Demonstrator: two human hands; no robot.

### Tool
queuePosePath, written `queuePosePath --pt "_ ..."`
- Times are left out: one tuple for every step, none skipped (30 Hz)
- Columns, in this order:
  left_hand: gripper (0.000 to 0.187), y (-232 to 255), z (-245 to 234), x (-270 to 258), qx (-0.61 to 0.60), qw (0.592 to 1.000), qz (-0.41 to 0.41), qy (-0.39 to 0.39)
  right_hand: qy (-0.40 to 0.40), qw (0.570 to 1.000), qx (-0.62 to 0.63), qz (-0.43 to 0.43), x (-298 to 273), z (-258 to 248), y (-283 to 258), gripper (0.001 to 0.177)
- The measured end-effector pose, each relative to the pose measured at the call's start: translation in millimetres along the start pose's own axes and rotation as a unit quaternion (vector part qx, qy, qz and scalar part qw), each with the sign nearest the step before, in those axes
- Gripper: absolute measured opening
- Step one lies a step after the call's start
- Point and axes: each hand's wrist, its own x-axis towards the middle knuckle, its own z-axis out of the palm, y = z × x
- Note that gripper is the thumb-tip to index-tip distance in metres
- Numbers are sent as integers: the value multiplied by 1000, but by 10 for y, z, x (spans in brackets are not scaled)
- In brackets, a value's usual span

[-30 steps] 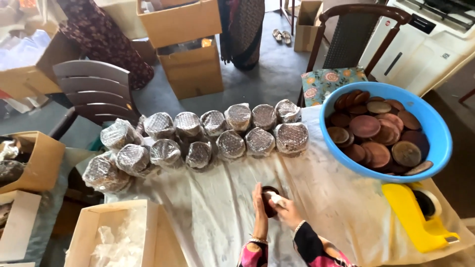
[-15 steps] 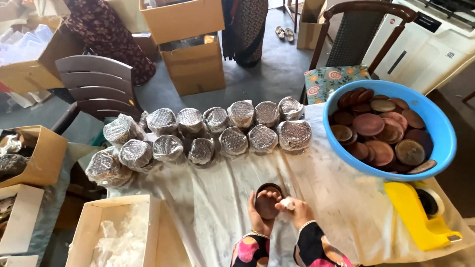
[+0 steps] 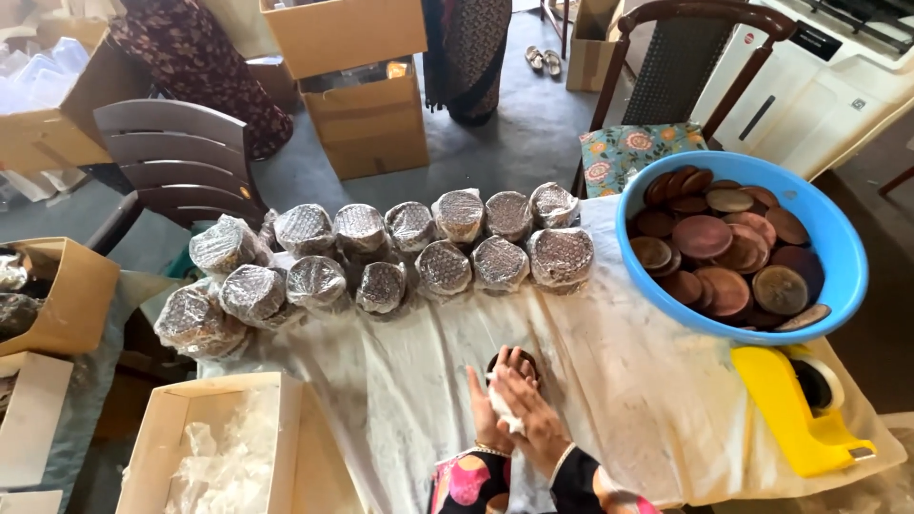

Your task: The person wraps small brown clay pots or dishes in plastic film and places them individually into clear plastic bags at a packing workstation.

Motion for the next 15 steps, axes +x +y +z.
queuePosePath --pt "89 -29 32 -11 0 1000 0 2 -1 1000 1 1 33 17 81 58" --pt "89 -66 68 -18 52 998 6 37 6 995 84 58 63 25 164 61" --pt "90 -104 105 -24 104 992 12 73 12 979 167 115 94 33 248 63" --pt "90 -164 -13 13 104 992 11 74 11 979 167 116 19 163 430 63" --pt "90 -225 -131 49 242 964 55 96 -8 940 259 222 -56 293 612 63" --pt "89 -288 -248 81 376 914 98 115 -29 881 345 322 -134 420 791 63" --pt "89 -279 -407 126 375 915 97 117 -30 881 345 324 -206 482 858 63" --pt "89 -269 -562 194 468 864 147 112 -27 866 372 334 -260 537 940 60" --pt "90 -260 -717 262 554 802 194 106 -25 850 398 345 -315 592 1023 58" --pt "90 -140 -489 203 554 803 194 106 -25 850 398 345 -389 692 1194 58" --pt "89 -20 -266 147 516 833 180 90 13 837 431 337 -464 794 1369 53" --pt "88 79 -59 47 477 860 163 77 50 821 463 331 -593 902 1522 49" --pt "88 143 49 37 476 861 161 80 49 819 463 334 -509 759 1407 49" --pt "82 209 156 16 419 895 133 72 91 752 512 405 -430 620 1283 45" --pt "77 280 261 0 360 925 105 64 133 675 553 470 -344 484 1163 41"
